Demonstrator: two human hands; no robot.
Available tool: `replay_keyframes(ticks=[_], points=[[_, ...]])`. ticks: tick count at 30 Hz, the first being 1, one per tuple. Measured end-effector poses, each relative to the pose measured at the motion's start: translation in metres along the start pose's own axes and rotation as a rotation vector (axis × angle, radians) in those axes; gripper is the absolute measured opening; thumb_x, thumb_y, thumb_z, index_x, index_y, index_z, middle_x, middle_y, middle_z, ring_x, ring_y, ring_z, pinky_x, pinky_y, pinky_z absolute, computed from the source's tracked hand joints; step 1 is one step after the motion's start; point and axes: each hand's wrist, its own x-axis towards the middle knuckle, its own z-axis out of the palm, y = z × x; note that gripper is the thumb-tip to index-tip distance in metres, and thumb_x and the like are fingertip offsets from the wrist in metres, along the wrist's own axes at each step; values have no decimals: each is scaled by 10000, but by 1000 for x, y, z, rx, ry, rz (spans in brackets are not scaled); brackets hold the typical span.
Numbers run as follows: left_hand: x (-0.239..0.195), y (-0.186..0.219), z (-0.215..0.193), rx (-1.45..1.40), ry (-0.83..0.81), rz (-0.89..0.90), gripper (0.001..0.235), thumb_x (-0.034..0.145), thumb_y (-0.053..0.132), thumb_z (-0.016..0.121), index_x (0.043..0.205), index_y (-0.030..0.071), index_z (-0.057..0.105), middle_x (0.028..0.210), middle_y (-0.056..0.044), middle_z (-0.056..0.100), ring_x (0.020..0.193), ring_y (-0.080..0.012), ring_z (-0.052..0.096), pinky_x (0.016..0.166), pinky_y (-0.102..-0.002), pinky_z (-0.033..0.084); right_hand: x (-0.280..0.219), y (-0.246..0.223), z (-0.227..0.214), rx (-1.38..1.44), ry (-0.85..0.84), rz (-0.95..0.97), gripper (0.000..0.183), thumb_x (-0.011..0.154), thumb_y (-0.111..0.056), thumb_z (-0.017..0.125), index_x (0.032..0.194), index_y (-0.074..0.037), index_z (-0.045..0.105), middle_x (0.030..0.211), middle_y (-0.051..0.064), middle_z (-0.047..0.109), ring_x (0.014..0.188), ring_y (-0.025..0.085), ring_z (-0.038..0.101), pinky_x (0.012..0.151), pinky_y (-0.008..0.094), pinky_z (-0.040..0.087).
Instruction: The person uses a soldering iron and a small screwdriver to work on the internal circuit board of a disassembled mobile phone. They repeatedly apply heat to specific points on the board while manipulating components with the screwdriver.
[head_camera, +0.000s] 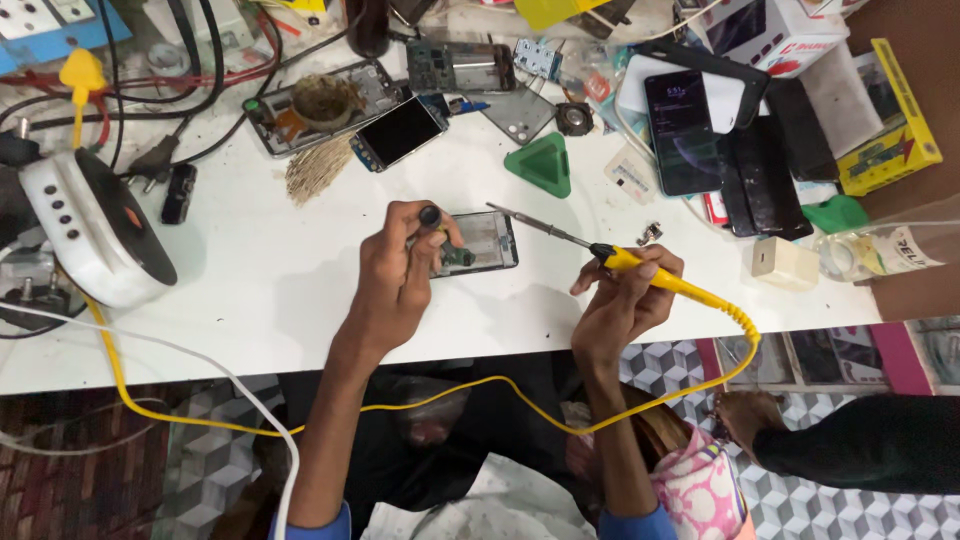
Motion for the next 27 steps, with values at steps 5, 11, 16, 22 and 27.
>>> replay_keyframes(ticks=[5, 11, 16, 22, 27], points=[[-3, 0, -2, 38, -8, 3, 102, 1116, 59, 423, 1194, -9, 425, 973, -118, 694, 714, -168, 586, 686, -309, 523, 0, 1, 1, -158, -51, 36, 283, 1135, -310, 484, 1170, -30, 498, 824, 101, 563, 560, 149, 516, 490, 270, 424], [-6, 5, -2, 109, 15, 112, 209, 1043, -65, 430, 1243, -19, 467, 1056, -163, 698, 1043, -287, 714, 892, -388, 572, 0, -3, 2, -256, -2, 9, 314, 1161, -334, 463, 1102, -27, 495, 828, 45, 483, 564, 122, 480, 479, 252, 396], [-3, 7, 3, 72, 56, -42, 190, 1024, -68, 462, 1178, -15, 560, 1042, -152, 713, 1014, -306, 735, 874, -404, 585, -1, 6, 7, -284, 182, -31, 295, 1137, -320, 475, 1028, -46, 453, 733, 44, 494, 488, 104, 451, 415, 223, 357], [-4, 8, 5, 120, 64, 9, 188, 994, -123, 467, 1154, -51, 535, 1097, -183, 712, 1054, -336, 724, 892, -391, 573, -13, 4, 13, -447, 128, -93, 308, 1140, -309, 506, 999, -43, 442, 774, 50, 494, 511, 98, 461, 398, 228, 365], [-6, 7, 2, 47, 42, -45, 234, 965, -160, 434, 1157, -71, 535, 1087, -194, 694, 1015, -307, 755, 861, -350, 631, -12, 3, 15, -436, 122, -34, 295, 1125, -312, 497, 1003, -47, 450, 730, 59, 536, 488, 93, 485, 395, 216, 350]])
